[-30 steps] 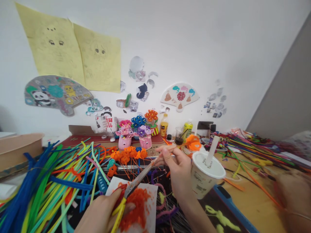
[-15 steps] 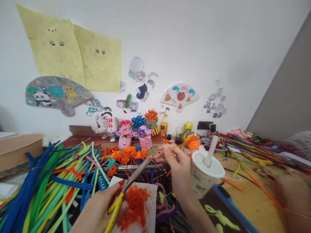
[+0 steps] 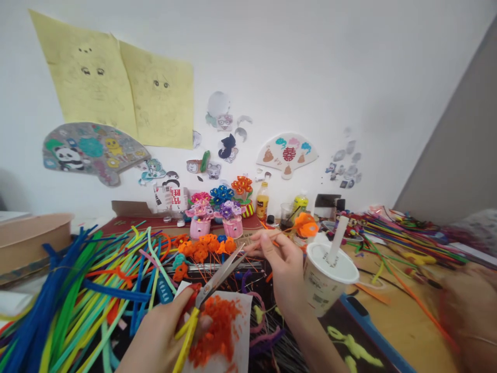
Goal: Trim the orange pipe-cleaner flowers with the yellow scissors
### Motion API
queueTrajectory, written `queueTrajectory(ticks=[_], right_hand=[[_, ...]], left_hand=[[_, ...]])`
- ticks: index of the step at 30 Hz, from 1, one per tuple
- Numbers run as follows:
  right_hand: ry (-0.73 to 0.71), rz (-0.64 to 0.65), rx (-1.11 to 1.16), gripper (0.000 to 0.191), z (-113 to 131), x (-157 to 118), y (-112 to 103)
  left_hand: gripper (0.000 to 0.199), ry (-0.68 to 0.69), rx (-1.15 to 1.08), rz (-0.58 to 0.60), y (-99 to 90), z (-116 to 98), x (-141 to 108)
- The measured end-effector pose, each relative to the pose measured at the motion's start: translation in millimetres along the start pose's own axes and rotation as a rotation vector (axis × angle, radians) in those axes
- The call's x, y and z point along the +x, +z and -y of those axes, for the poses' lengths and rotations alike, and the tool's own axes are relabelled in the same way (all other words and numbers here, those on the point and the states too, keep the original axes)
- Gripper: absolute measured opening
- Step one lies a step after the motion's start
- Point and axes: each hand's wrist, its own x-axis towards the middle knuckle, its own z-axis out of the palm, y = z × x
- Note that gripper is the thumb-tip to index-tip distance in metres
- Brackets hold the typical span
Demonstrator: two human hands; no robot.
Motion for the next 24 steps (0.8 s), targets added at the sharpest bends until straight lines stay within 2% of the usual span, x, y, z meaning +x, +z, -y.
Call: queueTrajectory(ticks=[8,18,24], right_hand=[[-0.017,0.044,0.005,0.016,0,-2,2],[-0.015,0.026,0.002,0.016,0,-3,2],[-0.023,0.035,0.002,0.016,-3,-3,2]], left_hand=[[0.026,-0.052,0.101,-0.090,4.7,0,-2],[0.026,-0.031,0.086,-0.025,4.1,5,-3],[0.032,-0.006,0.078,-0.055,7.1,12,-1]])
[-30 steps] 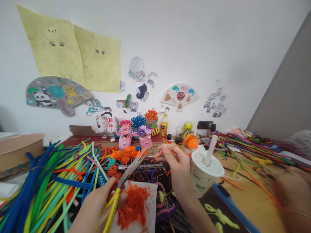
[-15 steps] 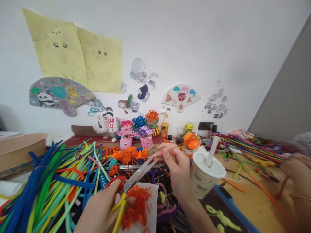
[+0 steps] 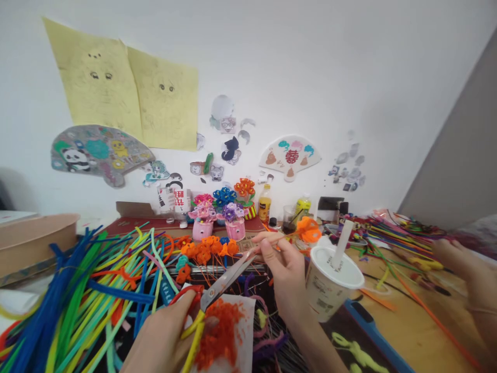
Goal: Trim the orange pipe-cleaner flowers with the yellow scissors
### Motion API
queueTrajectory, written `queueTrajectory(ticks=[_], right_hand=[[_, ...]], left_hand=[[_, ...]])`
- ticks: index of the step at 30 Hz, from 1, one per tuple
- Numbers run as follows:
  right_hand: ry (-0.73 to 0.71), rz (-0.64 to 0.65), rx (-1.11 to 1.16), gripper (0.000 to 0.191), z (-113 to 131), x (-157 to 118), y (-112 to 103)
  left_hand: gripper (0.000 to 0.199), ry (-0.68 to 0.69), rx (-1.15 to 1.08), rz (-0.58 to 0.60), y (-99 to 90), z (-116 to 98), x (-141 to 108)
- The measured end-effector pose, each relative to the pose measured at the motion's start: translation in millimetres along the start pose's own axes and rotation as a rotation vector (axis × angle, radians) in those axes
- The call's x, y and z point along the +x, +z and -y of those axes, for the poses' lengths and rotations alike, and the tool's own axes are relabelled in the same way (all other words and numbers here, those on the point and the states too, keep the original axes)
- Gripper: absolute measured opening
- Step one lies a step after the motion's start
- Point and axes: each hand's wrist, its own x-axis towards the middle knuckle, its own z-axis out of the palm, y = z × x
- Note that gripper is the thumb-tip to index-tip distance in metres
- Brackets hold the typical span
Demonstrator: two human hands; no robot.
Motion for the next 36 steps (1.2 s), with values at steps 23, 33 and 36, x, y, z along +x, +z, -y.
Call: queueTrajectory(ticks=[23,33,36], right_hand=[[-0.006,-0.011,0.036,0.017,-0.3,0.3,-0.8],[0.055,-0.003,0.102,0.018,0.7,-0.1,1.5],[0.066,-0.010,0.122,0.019,0.3,0.5,1.8]], left_hand=[[0.023,0.075,0.038,-0.057,2.5,3.2,2.5],[0.026,0.069,0.040,0.006,1.6,3.9,0.7],[0.030,0.057,0.007,0.045,0.5,4.1,0.8]])
